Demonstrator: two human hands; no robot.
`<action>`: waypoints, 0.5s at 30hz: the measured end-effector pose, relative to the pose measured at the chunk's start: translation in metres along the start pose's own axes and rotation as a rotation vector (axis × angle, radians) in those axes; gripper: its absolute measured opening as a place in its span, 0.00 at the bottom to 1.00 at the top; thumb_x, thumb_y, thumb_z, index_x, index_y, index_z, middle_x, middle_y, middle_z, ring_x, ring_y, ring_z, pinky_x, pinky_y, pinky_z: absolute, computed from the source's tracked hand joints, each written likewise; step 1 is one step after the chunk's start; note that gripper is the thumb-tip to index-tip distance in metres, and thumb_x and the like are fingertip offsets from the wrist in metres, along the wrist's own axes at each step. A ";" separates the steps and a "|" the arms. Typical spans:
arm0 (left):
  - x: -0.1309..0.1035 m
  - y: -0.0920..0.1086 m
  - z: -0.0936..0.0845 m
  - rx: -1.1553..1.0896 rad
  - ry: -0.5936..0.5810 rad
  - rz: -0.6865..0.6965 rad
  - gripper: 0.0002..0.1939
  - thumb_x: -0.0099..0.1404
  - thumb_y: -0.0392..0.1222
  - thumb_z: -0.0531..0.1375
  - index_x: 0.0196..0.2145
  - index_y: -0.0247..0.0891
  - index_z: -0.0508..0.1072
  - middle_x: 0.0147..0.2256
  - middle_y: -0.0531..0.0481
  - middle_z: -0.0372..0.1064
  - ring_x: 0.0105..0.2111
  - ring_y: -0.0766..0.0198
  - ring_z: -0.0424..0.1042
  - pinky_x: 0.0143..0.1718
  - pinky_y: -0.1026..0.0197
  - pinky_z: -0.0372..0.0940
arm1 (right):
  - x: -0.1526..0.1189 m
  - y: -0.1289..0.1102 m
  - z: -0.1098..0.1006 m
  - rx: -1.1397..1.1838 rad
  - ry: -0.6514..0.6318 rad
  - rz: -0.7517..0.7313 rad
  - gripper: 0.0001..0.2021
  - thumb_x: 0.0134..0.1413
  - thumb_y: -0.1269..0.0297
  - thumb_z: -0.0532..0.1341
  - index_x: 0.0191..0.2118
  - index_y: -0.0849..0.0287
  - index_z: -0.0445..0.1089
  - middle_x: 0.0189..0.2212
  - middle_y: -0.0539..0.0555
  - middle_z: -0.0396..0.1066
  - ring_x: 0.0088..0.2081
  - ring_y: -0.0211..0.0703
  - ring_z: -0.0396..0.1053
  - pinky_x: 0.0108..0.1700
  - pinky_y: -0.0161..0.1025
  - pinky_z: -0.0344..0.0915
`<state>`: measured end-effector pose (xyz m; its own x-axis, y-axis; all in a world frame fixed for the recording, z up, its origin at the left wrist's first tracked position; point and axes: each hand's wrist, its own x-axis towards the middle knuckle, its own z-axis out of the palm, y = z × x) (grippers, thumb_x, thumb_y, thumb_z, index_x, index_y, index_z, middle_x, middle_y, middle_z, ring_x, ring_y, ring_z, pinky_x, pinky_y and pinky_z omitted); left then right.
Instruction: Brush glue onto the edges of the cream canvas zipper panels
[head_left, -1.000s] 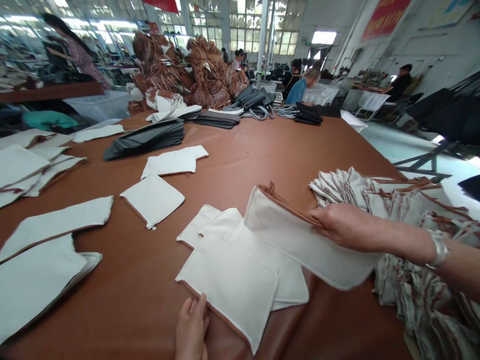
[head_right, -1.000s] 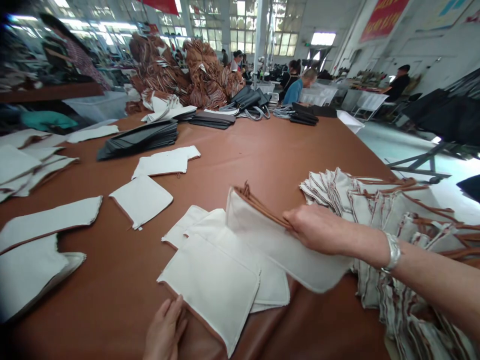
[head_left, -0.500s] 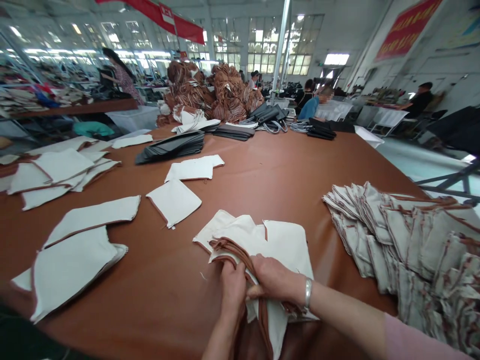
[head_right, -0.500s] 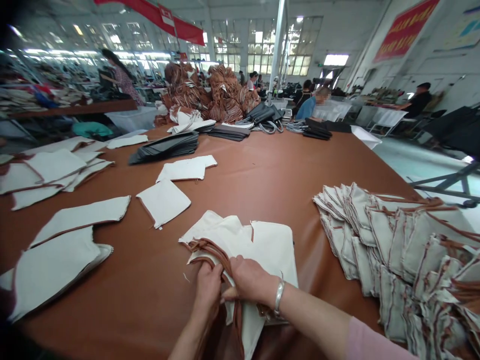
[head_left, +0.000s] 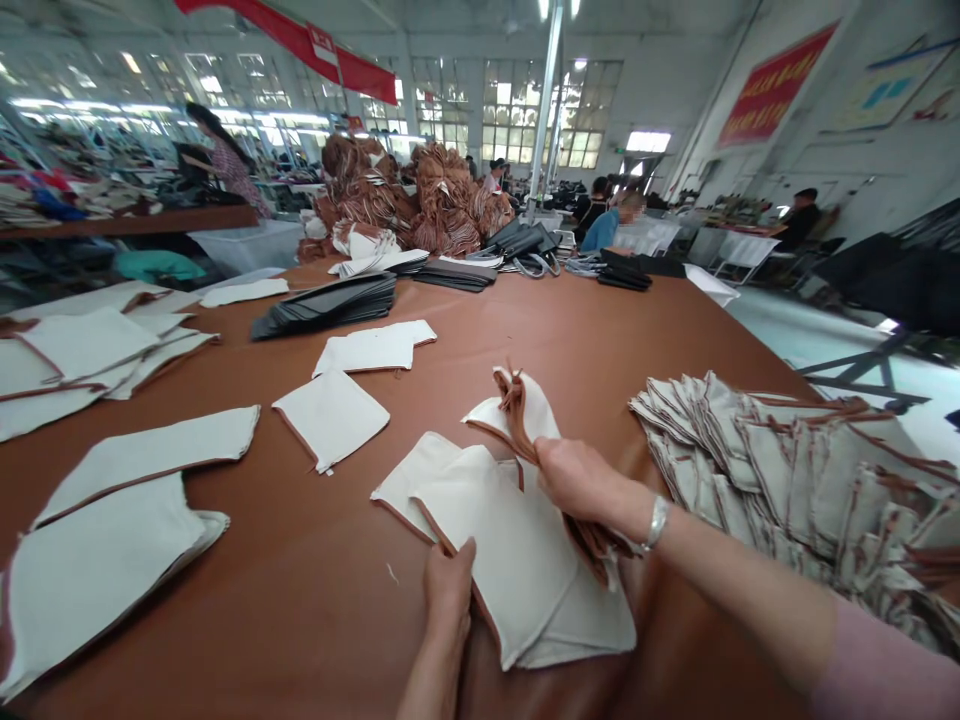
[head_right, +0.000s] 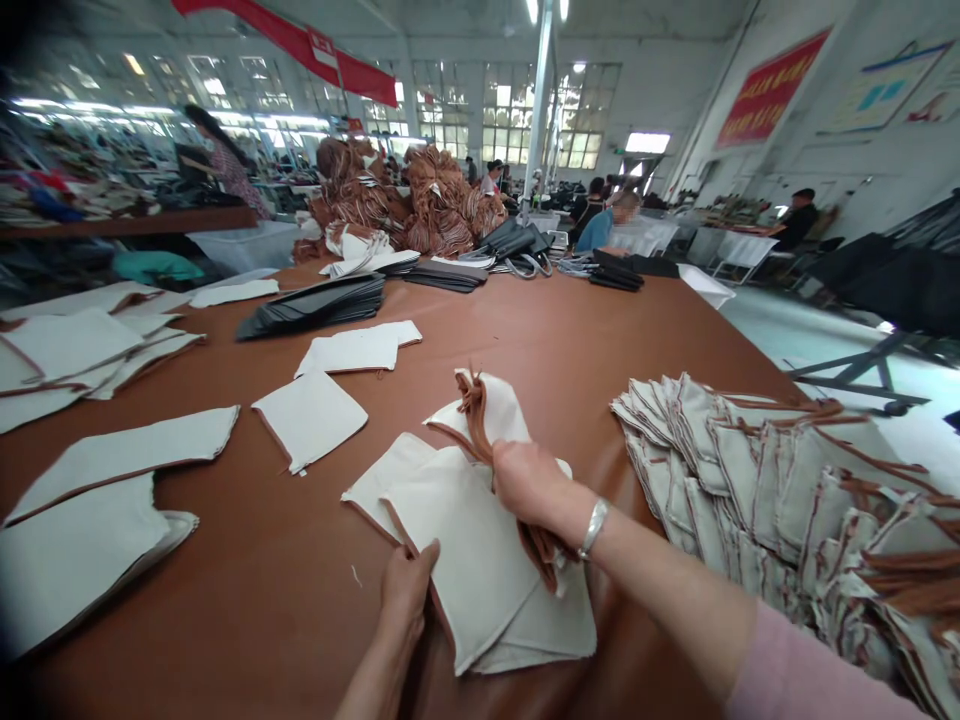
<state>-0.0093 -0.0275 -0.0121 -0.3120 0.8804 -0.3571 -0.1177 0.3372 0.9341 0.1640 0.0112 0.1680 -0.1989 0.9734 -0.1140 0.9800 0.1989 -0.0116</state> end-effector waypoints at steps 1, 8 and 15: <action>-0.002 0.002 0.004 -0.017 -0.031 0.006 0.13 0.53 0.43 0.62 0.36 0.33 0.71 0.29 0.45 0.74 0.29 0.56 0.74 0.31 0.58 0.68 | 0.001 -0.011 0.017 0.033 -0.036 -0.024 0.09 0.61 0.68 0.54 0.45 0.65 0.66 0.38 0.67 0.73 0.39 0.55 0.72 0.38 0.41 0.60; -0.020 0.020 0.021 -0.148 -0.352 0.065 0.18 0.59 0.46 0.56 0.44 0.35 0.73 0.34 0.48 0.75 0.30 0.62 0.73 0.31 0.63 0.67 | 0.002 -0.024 0.087 0.443 -0.233 -0.200 0.25 0.50 0.44 0.65 0.44 0.62 0.70 0.37 0.58 0.74 0.36 0.48 0.71 0.33 0.36 0.59; 0.035 0.026 -0.023 0.378 0.050 0.142 0.26 0.53 0.45 0.58 0.50 0.33 0.72 0.43 0.38 0.75 0.43 0.48 0.73 0.47 0.47 0.66 | 0.003 -0.008 0.090 0.611 -0.070 0.034 0.12 0.46 0.71 0.59 0.39 0.61 0.71 0.33 0.52 0.73 0.33 0.43 0.67 0.32 0.33 0.57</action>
<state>-0.0452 0.0044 -0.0005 -0.3464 0.9129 -0.2156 0.2814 0.3204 0.9045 0.1567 0.0027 0.0782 -0.1868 0.9641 -0.1888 0.8191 0.0468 -0.5717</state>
